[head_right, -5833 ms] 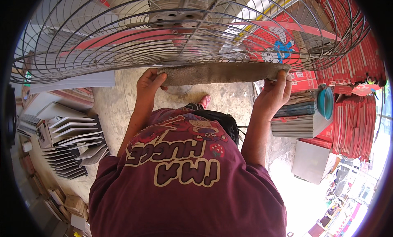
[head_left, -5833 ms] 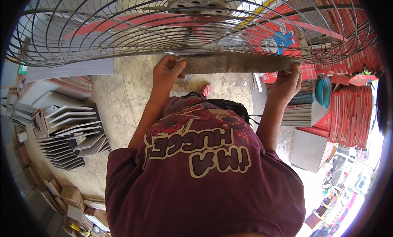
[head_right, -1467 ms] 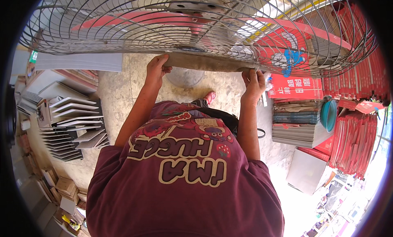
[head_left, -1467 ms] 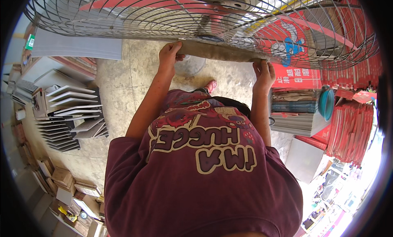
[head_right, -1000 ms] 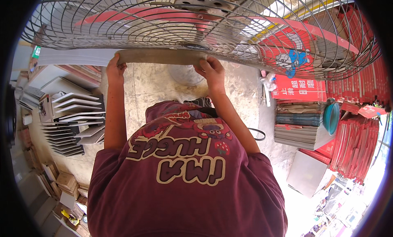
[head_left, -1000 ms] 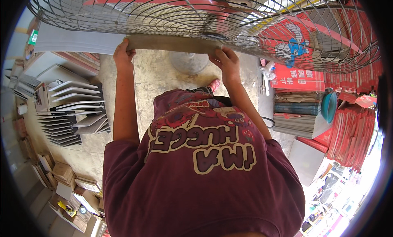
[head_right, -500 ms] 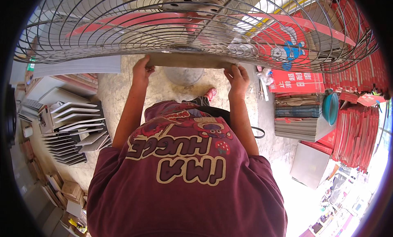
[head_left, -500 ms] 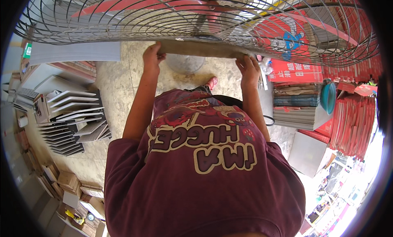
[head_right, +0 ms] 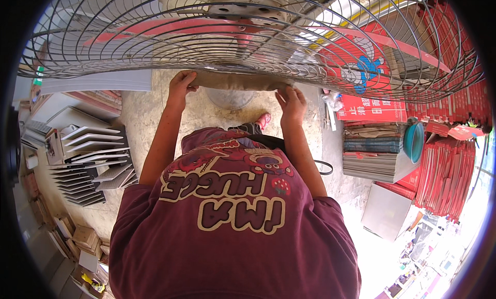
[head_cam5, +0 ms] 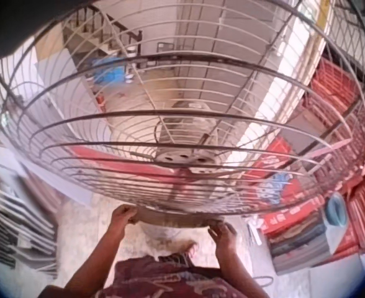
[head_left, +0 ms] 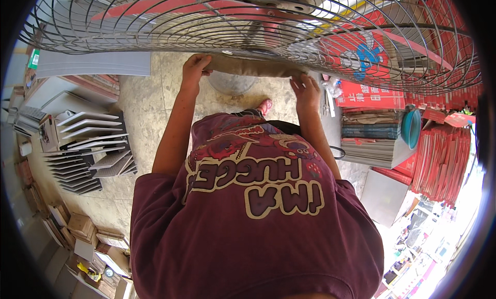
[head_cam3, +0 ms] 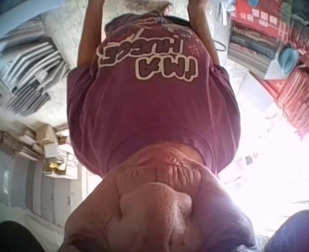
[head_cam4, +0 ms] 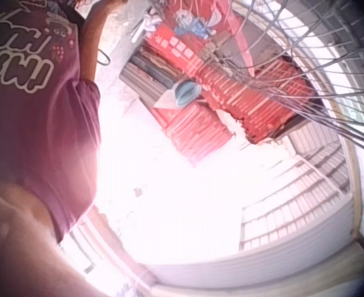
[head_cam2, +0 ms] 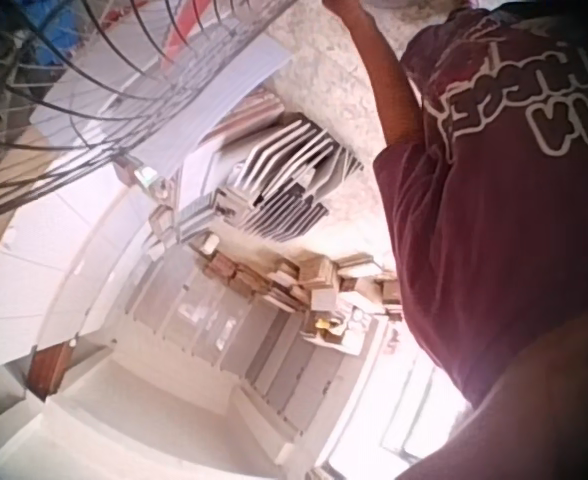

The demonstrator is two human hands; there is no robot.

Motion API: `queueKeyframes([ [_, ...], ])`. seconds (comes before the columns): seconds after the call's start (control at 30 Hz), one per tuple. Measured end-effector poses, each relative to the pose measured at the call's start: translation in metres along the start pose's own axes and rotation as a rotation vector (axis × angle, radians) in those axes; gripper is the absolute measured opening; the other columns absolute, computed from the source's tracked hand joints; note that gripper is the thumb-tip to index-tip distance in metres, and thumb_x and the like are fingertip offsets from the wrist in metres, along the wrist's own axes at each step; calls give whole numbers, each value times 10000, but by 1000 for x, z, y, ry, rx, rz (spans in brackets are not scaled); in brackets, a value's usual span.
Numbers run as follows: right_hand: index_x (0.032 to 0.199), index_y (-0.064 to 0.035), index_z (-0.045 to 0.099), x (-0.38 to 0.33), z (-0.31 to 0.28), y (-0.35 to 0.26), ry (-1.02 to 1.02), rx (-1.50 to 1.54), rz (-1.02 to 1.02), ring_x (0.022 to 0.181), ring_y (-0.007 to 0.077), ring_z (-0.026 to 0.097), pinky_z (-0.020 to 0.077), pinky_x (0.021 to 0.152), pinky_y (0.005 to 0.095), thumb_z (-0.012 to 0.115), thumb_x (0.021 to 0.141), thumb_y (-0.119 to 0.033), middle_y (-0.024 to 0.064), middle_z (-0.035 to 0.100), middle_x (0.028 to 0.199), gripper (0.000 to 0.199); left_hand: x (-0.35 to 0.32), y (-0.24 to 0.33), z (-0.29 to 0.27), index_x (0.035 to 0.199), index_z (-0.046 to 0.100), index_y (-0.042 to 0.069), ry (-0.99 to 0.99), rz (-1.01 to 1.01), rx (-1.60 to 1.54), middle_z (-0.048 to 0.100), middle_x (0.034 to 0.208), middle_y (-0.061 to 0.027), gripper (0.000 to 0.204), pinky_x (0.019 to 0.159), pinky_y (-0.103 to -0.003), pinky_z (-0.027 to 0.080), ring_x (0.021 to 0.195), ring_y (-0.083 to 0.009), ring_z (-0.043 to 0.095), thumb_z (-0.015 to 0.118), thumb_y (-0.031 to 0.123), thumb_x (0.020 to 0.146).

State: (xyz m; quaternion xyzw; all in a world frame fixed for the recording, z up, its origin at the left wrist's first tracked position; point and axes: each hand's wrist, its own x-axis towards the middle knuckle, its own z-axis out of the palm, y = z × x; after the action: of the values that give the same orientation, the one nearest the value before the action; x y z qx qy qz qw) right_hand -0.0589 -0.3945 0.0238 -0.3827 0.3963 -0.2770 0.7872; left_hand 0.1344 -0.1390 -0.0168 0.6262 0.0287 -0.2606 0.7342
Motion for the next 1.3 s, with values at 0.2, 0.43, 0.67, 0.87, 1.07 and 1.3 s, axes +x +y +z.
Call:
queueKeyframes([
  [0.2,1017,31,516,-16,45,19,-204,-70,159,868,247,623,539,795,364,557,856,-84,126,596,947,202,4,14,-62,974,603,29,227,43,-158,602,763,-51,272,536,-239,457,595,-129,555,654,238,808],
  [0.43,1025,39,515,-17,57,21,-267,-70,182,862,254,622,534,805,369,558,854,-84,130,596,947,215,2,18,-93,996,585,32,287,40,-297,582,763,-46,277,544,-273,450,597,-132,526,638,238,819],
  [0.67,998,14,506,-2,14,0,-109,2,41,820,261,620,535,803,396,561,855,-69,127,597,932,174,8,-9,-28,1029,582,47,191,-91,-278,594,776,-48,319,553,-272,474,605,-138,551,646,267,808],
  [0.87,989,-11,497,9,-28,-22,156,138,-169,824,249,609,540,783,392,539,851,-45,111,580,933,148,-11,-26,42,1014,551,34,-55,-195,-136,612,830,-78,276,572,-288,481,652,-180,606,610,237,838],
  [1.07,976,-12,508,5,-27,-30,182,132,-188,858,218,614,542,781,358,547,849,-70,107,589,938,145,-15,-31,51,1045,543,3,-107,-126,-160,615,830,-96,300,566,-288,486,644,-197,617,598,220,844],
  [1.3,1019,20,499,-13,12,-1,-62,51,-21,845,259,612,538,797,394,543,858,-61,128,588,960,185,-7,-3,-25,1033,551,14,159,-30,-215,610,819,-86,301,615,-305,493,658,-174,588,606,240,842],
])
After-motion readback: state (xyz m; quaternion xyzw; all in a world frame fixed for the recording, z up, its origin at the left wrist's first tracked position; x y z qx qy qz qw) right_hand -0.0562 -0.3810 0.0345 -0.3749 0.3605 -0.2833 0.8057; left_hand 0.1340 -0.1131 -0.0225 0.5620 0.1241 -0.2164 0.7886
